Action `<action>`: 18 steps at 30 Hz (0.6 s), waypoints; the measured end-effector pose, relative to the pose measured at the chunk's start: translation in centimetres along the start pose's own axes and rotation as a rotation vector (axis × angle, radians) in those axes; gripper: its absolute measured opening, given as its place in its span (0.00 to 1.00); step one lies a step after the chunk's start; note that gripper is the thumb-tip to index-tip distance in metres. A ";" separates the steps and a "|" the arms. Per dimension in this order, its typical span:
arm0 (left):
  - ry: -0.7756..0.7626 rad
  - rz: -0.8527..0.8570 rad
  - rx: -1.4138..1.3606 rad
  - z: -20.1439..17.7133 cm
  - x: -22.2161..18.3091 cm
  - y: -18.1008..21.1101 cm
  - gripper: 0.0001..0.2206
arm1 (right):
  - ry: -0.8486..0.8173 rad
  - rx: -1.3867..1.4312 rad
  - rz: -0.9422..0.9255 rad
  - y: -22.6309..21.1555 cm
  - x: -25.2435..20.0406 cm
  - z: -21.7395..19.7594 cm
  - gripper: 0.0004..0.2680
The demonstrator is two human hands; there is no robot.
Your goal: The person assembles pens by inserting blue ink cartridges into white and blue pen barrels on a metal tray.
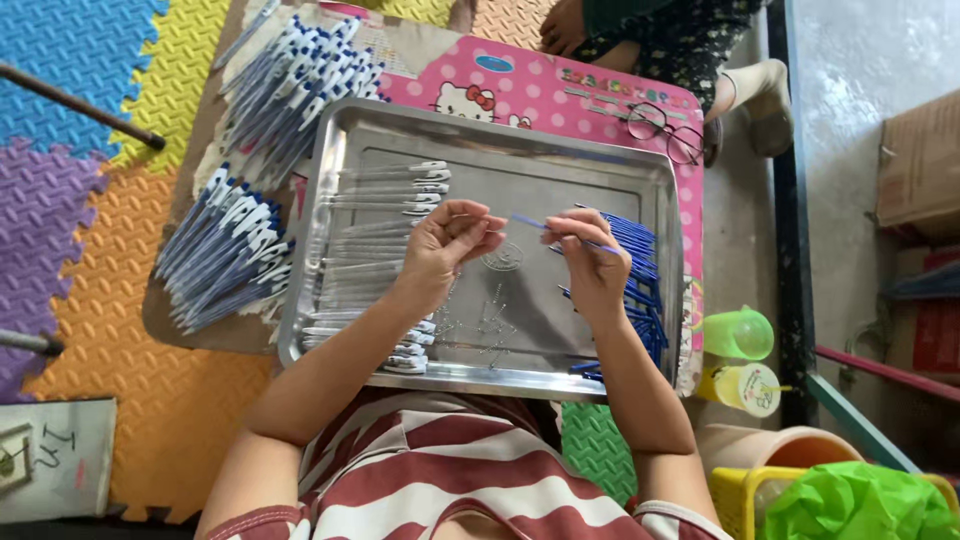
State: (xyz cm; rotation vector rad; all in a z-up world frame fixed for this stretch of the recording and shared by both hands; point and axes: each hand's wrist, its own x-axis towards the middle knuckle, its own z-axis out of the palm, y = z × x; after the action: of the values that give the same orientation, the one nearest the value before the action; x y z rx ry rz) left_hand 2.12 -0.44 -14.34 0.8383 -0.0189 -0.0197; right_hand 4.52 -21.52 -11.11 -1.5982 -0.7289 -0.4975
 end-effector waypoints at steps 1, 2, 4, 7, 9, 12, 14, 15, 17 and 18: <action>-0.013 -0.017 -0.040 0.0 -0.2 0.1 0.06 | -0.005 0.104 0.080 0.4 -0.4 0.1 0.07; -0.006 -0.012 -0.038 -0.2 -0.1 0.1 0.06 | -0.009 0.111 0.080 0.6 -0.4 0.2 0.07; -0.034 -0.034 -0.105 -0.3 0.1 -0.1 0.07 | -0.011 0.138 0.107 0.8 -0.5 0.3 0.06; -0.042 -0.046 -0.092 -0.2 -0.1 0.1 0.06 | 0.005 0.140 0.125 1.4 -0.7 0.2 0.05; -0.043 -0.041 -0.075 -0.1 -0.2 0.0 0.06 | 0.019 0.161 0.135 1.6 -0.9 0.1 0.05; -0.053 -0.034 -0.043 -0.2 -0.3 -0.1 0.06 | 0.039 0.162 0.149 1.8 -1.3 0.0 0.05; -0.063 -0.021 -0.026 -0.3 0.0 0.0 0.06 | 0.041 0.144 0.144 1.8 -1.0 0.1 0.04; -0.063 -0.018 -0.015 -0.2 0.0 0.0 0.06 | 0.029 0.133 0.144 1.6 -1.0 0.1 0.04; -0.061 -0.011 -0.004 -0.3 0.0 -0.5 0.06 | 0.012 0.123 0.143 1.2 -1.0 0.3 0.04; -0.063 0.004 0.004 -0.4 0.1 -0.9 0.07 | 0.014 0.133 0.156 1.0 -1.0 0.5 0.03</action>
State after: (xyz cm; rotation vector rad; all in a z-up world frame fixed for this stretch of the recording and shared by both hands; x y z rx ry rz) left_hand 2.24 -0.73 -15.32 0.8413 -0.0802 -0.0429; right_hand 4.48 -21.26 -12.56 -1.5115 -0.6084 -0.3391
